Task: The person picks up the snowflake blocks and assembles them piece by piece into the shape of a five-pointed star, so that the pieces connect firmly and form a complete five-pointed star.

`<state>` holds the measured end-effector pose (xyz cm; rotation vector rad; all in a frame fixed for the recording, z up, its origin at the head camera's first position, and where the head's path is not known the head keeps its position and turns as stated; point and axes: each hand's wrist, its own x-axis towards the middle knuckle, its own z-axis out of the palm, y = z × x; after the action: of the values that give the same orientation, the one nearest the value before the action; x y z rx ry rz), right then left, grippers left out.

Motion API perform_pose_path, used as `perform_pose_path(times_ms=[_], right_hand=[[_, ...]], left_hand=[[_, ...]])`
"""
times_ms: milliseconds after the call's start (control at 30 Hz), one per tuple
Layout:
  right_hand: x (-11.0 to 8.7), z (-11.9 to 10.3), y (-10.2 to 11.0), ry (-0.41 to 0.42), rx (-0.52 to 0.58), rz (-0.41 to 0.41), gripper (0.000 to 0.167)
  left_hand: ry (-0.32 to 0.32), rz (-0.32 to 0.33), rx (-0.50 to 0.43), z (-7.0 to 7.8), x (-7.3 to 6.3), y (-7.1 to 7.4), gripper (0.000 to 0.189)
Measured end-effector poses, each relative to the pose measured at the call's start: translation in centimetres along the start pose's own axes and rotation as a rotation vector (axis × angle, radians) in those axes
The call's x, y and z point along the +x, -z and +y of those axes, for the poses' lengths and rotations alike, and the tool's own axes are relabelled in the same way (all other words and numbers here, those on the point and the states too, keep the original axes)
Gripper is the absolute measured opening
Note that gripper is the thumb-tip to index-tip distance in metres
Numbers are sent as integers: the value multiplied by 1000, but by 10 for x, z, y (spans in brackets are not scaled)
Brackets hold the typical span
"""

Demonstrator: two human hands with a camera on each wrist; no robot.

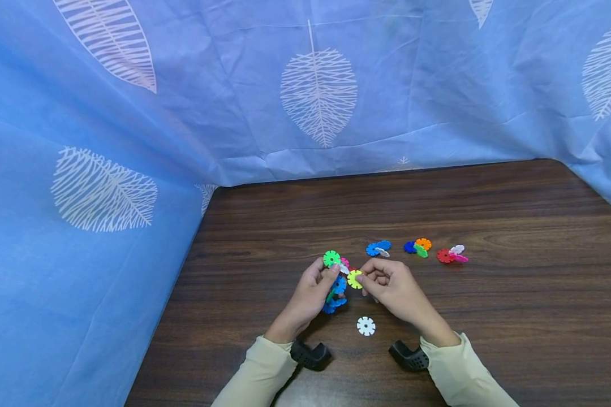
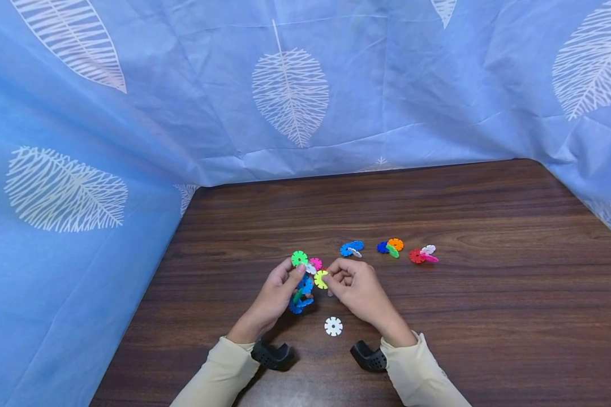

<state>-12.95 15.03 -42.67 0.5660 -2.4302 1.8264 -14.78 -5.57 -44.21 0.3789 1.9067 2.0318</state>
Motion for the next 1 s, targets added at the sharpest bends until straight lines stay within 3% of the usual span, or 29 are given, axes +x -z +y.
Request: perform_pose_path(times_ms=[300, 1000], right_hand=[[1, 0, -2, -7, -55, 67, 7], [-2, -1, 2, 41, -89, 89, 13]], left_hand=[[-22, -22, 10, 1, -1, -3, 41], [-44, -71, 9, -1, 1, -2, 40]])
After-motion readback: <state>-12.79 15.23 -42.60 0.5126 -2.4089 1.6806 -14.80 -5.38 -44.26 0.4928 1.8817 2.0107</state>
